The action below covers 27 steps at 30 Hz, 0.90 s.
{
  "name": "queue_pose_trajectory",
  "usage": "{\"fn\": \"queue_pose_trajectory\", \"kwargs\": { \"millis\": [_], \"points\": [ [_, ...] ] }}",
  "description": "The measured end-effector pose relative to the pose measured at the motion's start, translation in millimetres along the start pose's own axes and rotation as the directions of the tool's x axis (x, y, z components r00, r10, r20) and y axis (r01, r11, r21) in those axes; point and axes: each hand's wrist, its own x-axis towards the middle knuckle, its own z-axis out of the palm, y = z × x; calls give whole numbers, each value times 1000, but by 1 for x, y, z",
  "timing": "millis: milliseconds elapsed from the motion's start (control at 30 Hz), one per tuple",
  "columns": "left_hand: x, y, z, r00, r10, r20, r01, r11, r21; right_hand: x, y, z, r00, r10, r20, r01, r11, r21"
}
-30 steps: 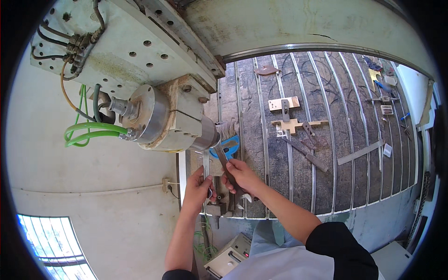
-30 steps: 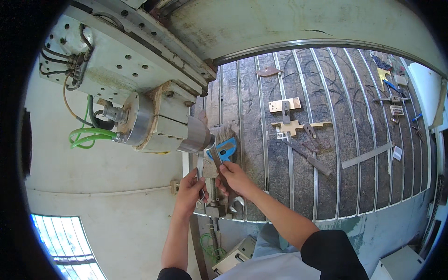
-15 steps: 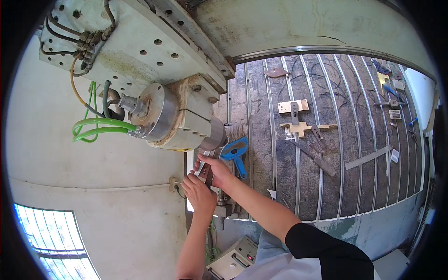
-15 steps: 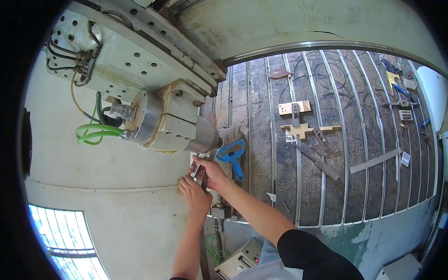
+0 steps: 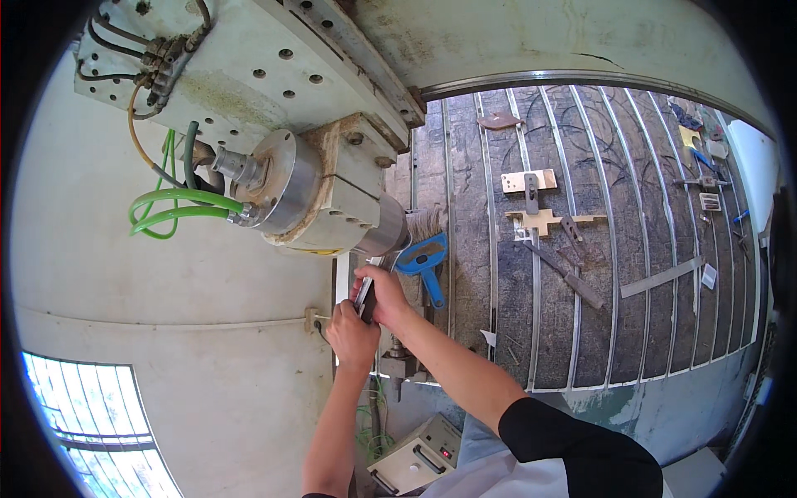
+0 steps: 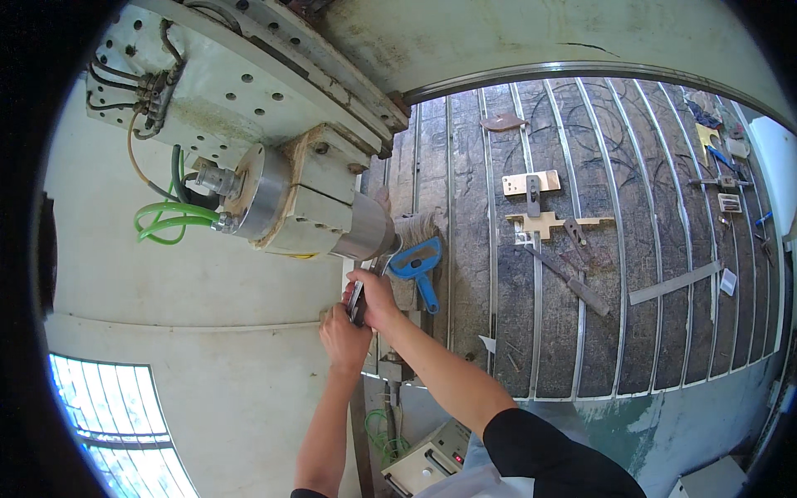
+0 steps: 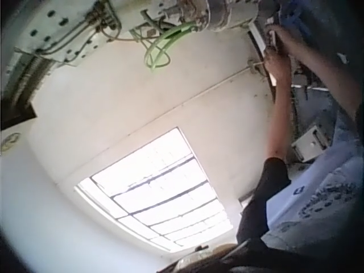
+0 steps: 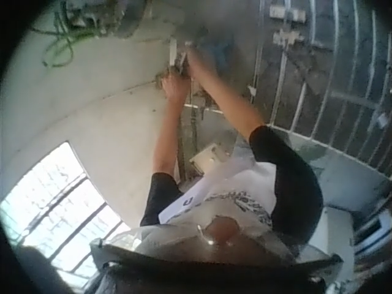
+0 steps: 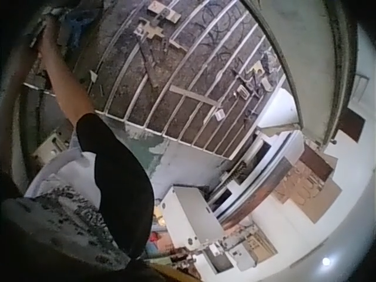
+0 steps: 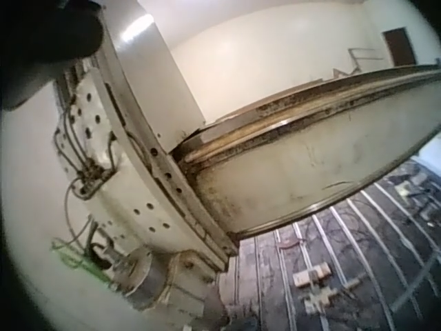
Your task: Cleaning dust and debris from the machine bed and using wrenches to service the machine spindle.
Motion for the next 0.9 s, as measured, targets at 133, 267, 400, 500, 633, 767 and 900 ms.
{"fn": "queue_pose_trajectory", "kwargs": {
  "millis": [133, 267, 400, 500, 633, 767, 900],
  "points": [
    [-5, 19, -38, 995, 29, 100, 22, 879, -477, -28, -10, -17, 983, -169, -74, 152, 969, -197],
    [9, -3, -40, 900, -92, 426, 307, 827, -471, -54, -26, -43, 998, 45, -37, -52, 975, -214],
    [15, 3, -45, 877, -53, 477, 311, 820, -481, -80, -33, -55, 988, -120, -95, 39, 796, -604],
    [13, 27, -57, 829, -104, 549, 459, 688, -562, -85, -56, -43, 960, -278, -24, 151, 589, -794],
    [9, 30, -49, 833, -106, 543, 452, 697, -557, -75, -78, -33, 936, -347, 51, 225, 482, -847],
    [14, 10, -44, 870, -36, 493, 370, 708, -601, -79, -98, -28, 977, -201, 70, 143, 379, -914],
    [14, 20, -51, 844, -22, 537, 388, 717, -580, -75, -104, -22, 975, -202, 93, 166, 380, -910]
  ]
}}
